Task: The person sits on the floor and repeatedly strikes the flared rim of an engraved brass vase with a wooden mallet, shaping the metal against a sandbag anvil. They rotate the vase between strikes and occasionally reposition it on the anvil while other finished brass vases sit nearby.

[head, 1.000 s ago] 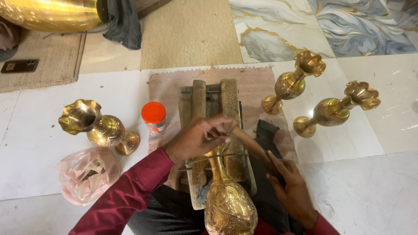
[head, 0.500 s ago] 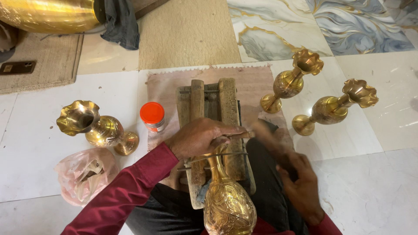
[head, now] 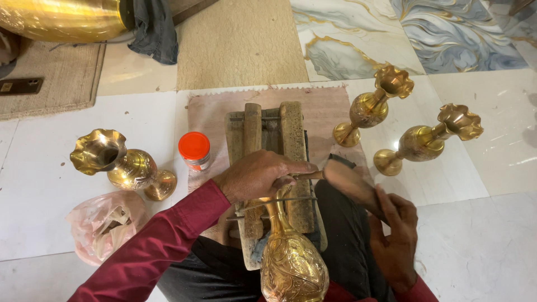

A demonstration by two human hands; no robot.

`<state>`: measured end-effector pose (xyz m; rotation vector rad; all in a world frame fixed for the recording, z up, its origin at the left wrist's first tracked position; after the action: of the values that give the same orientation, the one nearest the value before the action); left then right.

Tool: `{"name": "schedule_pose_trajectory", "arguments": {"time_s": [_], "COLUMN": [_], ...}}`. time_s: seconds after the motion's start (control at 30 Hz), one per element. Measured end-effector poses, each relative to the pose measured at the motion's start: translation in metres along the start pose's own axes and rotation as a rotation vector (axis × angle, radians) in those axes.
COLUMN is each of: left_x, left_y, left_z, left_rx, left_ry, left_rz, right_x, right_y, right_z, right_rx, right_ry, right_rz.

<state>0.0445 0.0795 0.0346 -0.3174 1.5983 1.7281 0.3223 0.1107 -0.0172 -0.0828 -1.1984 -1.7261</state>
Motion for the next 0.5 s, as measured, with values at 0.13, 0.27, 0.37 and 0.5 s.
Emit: {"name": "schedule_pose_trajectory", "arguments": {"time_s": [0.13, 0.27, 0.37, 0.5], "left_x": [-0.004, -0.003, -0.004, -0.006], "left_y": [0.003, 0.001, 0.002, 0.001], "left_z": [0.001, 0.004, 0.006, 0.008], "left_rx": [-0.012, 0.051, 0.061, 0.075], "left_ry": [-0.043, -0.018, -0.034, -0.05], "left_rz": [-0.007, -0.021, 0.0, -0.033], "right_x": [-0.011, -0.005, -0.014, 0.005], "right_y": [-0.002, 0.0, -0.003, 0.003], "right_z": [-0.004, -0.006, -0.01, -0.006], "right_rx": [-0.022, -0.05, -0.197, -0.071], "right_ry": [-0.213, -0.188, -0.338, -0.093], "right_rz": [0.172, 0.15, 0.733, 0.054]}}
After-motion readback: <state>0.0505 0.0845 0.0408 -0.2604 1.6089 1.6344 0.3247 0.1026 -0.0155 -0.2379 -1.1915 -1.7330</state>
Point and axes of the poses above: each hand's wrist, its own z-axis towards the middle knuckle, its own y-axis out of the back of the hand, x = y × z, the point moved 7 cm from there along z, towards the middle knuckle, and after that the axes turned 4 degrees about y, right-handed, at the moved point
